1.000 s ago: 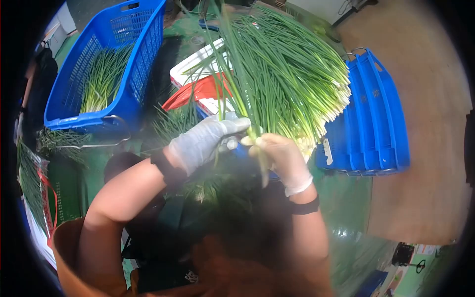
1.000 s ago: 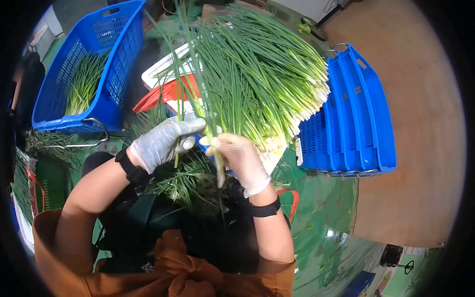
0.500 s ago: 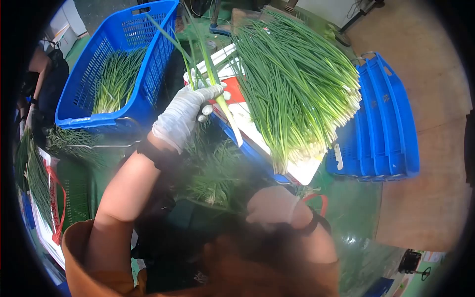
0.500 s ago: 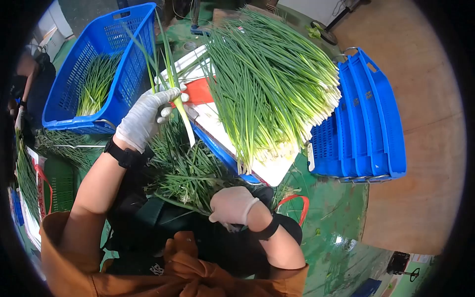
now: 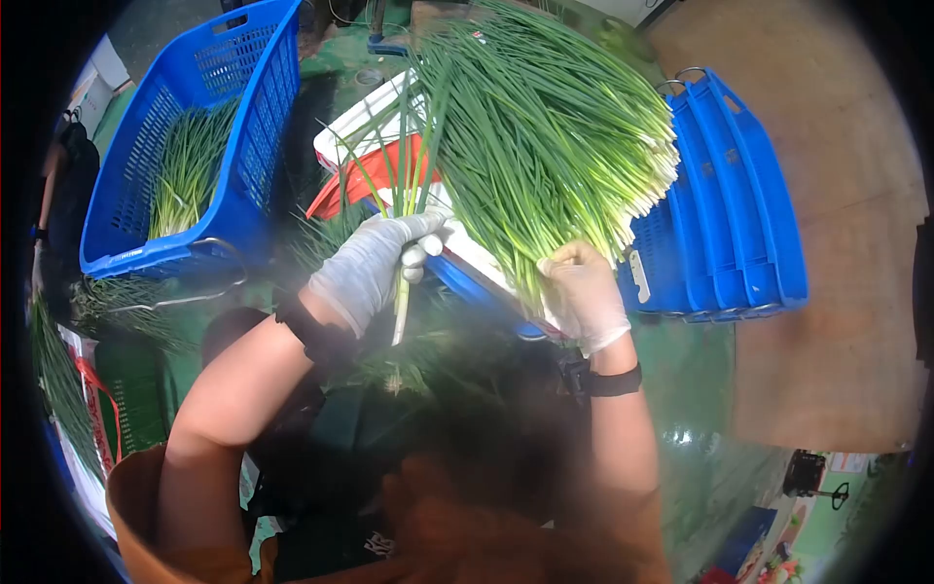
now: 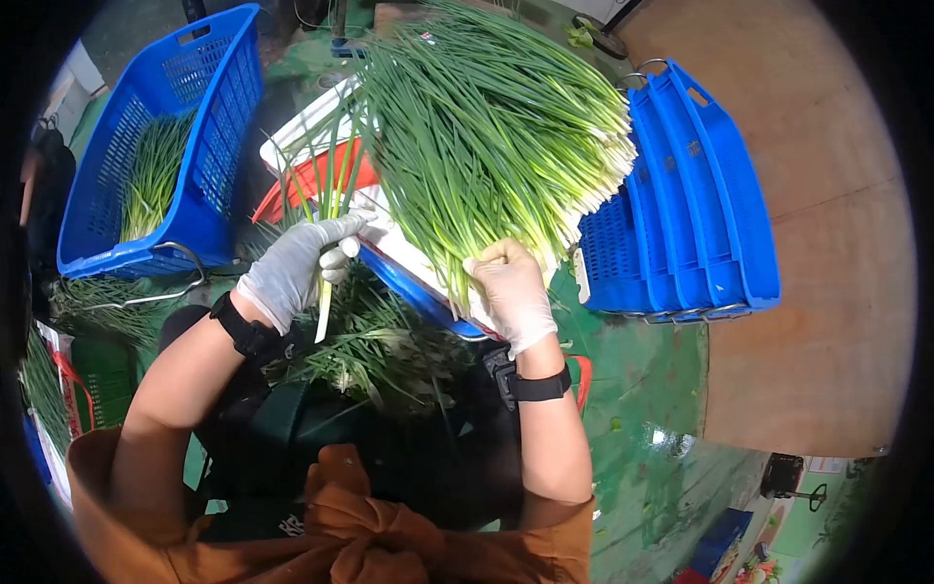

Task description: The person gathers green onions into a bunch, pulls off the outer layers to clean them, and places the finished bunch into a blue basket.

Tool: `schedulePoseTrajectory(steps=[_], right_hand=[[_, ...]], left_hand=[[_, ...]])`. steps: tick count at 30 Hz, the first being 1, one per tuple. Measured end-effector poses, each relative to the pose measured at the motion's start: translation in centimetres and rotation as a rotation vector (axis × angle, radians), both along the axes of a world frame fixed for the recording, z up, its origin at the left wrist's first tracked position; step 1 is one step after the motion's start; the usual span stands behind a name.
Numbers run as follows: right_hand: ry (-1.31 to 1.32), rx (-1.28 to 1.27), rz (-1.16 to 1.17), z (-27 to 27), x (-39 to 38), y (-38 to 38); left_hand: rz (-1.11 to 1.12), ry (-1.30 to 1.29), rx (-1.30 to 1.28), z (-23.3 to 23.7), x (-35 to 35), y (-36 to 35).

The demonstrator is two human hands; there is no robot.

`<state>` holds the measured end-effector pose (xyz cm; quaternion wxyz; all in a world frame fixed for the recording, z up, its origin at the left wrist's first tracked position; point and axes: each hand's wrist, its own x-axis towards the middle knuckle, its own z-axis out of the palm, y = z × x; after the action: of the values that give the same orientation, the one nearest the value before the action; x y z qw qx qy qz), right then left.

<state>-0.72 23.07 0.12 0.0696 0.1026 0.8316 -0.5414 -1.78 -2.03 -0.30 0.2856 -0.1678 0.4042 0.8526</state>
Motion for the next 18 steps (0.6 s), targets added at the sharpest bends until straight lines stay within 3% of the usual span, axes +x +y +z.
schedulePoseTrajectory(steps=[1, 3, 5, 6, 10, 12, 13, 15, 16, 18], right_hand=[[0.079, -0.298, -0.057, -0.1, 0.1, 0.2], [0.402, 0.359, 0.033, 0.4, 1.0, -1.0], [0.685, 0.486, 0.191, 0.6, 2.0, -3.4], [0.703, 0.503, 0.326, 0.8, 2.3, -4.4], [0.441, 0.293, 0.316, 0.7, 2.9, -5.3], [0.182, -0.118, 0.105, 0.3, 2.3, -4.6], [0.187, -0.113, 0.094, 1.0, 2.2, -4.1], [-0.237, -0.243, 0.25, 2.9, 2.3, -3.3], [0.013, -0.143, 0.221, 1.2, 2.3, -3.5], [-0.02, -0.009, 0.19, 1.7, 2.2, -3.4]], left_hand=[[0.002, -0.002, 0.005, -0.1, 0.3, 0.5], [0.007, 0.076, 0.013, 0.3, 0.7, 1.9], [-0.064, 0.096, 0.033, 1.1, 1.2, 2.4], [-0.039, 0.106, 0.029, 1.2, 1.4, 2.6], [-0.009, 0.099, 0.019, -0.6, 0.8, 2.3], [-0.003, 0.143, 0.051, -0.4, 0.6, 2.3], [-0.043, 0.158, 0.023, -0.2, 0.5, 2.2], [-0.036, 0.187, 0.069, 1.0, 0.9, 2.2], [-0.039, 0.184, 0.071, 1.4, 1.0, 2.3], [-0.007, 0.189, 0.082, 1.7, 1.1, 2.4]])
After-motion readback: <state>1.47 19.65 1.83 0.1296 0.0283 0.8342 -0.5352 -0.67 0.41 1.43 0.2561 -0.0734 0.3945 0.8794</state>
